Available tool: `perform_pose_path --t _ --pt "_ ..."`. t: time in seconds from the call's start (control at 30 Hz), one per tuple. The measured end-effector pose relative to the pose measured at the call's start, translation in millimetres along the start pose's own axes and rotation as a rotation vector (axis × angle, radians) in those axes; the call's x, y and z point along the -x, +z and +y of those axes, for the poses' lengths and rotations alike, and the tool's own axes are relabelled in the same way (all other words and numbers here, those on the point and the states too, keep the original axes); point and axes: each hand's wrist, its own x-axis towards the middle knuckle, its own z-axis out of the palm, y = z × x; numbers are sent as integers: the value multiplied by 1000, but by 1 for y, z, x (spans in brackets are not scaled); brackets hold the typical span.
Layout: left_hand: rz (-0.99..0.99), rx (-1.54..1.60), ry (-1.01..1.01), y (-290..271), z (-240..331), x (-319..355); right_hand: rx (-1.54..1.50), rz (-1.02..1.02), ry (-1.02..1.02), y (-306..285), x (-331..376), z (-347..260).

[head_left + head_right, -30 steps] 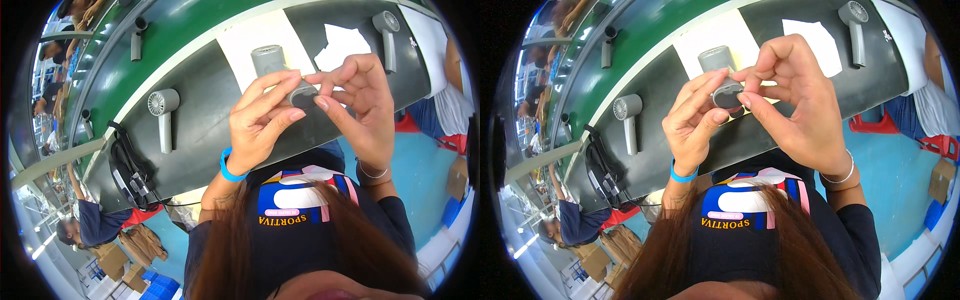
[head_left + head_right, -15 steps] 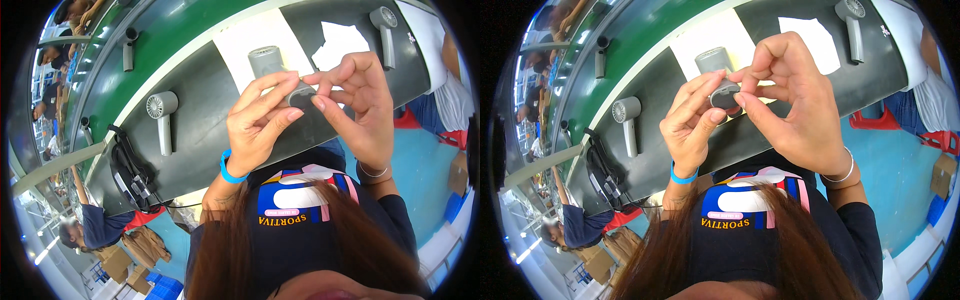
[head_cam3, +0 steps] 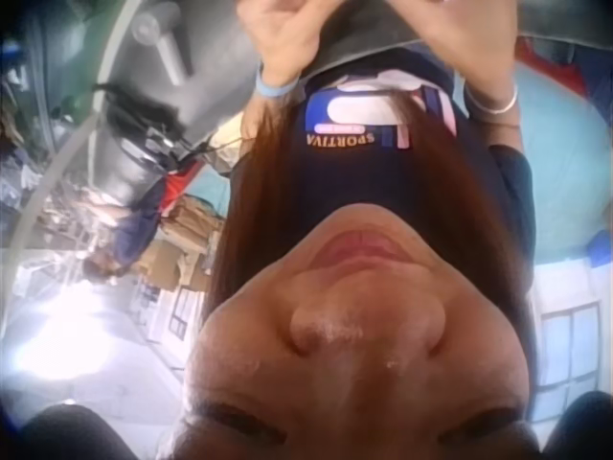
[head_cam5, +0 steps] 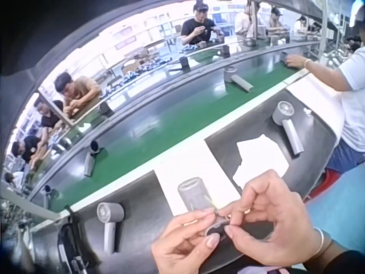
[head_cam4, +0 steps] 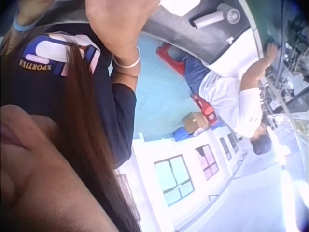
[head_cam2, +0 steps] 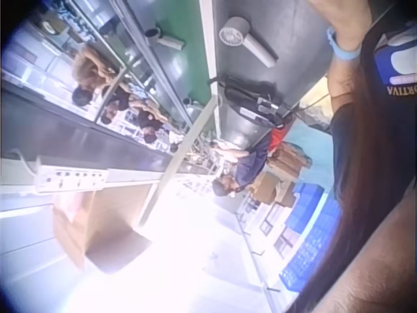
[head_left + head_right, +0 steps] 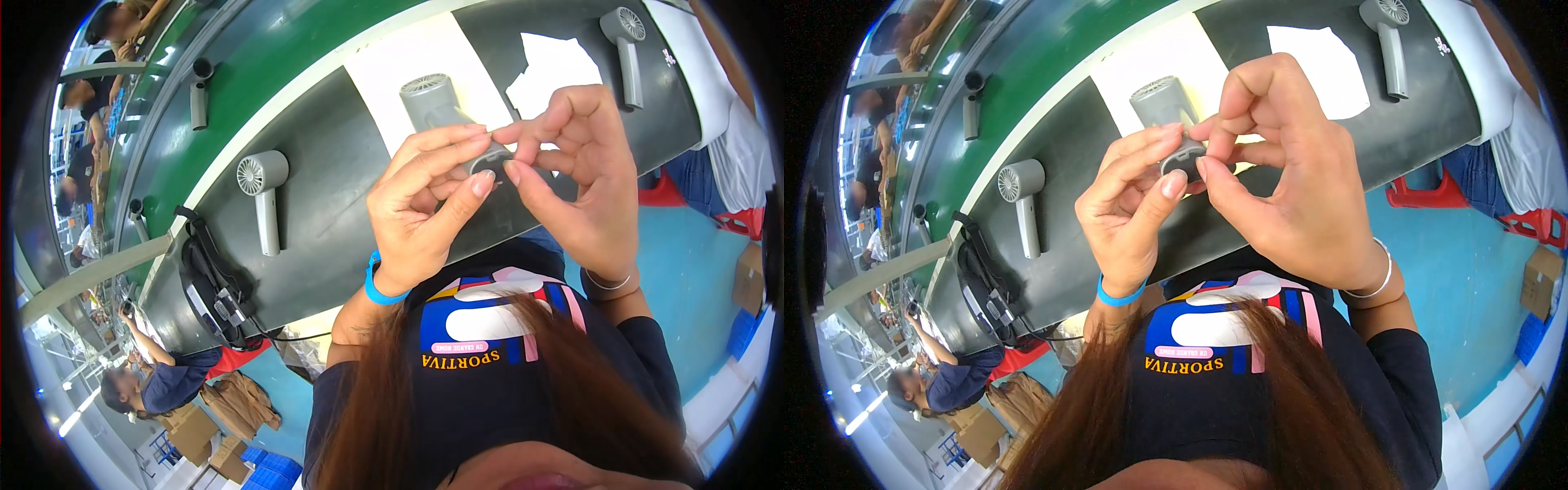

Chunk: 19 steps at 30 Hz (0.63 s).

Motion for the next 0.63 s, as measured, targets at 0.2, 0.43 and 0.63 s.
perform_pose_path --t 0.2,0.43,0.63 --pt "4 59 -16 1 0 1 18 -4 -8 1 2 1" --pt "9 127 -24 2 -1 0 3 5 19 2 2 -1" --pt "12 71 14 2 -5 1 27 -4 52 2 4 -2"
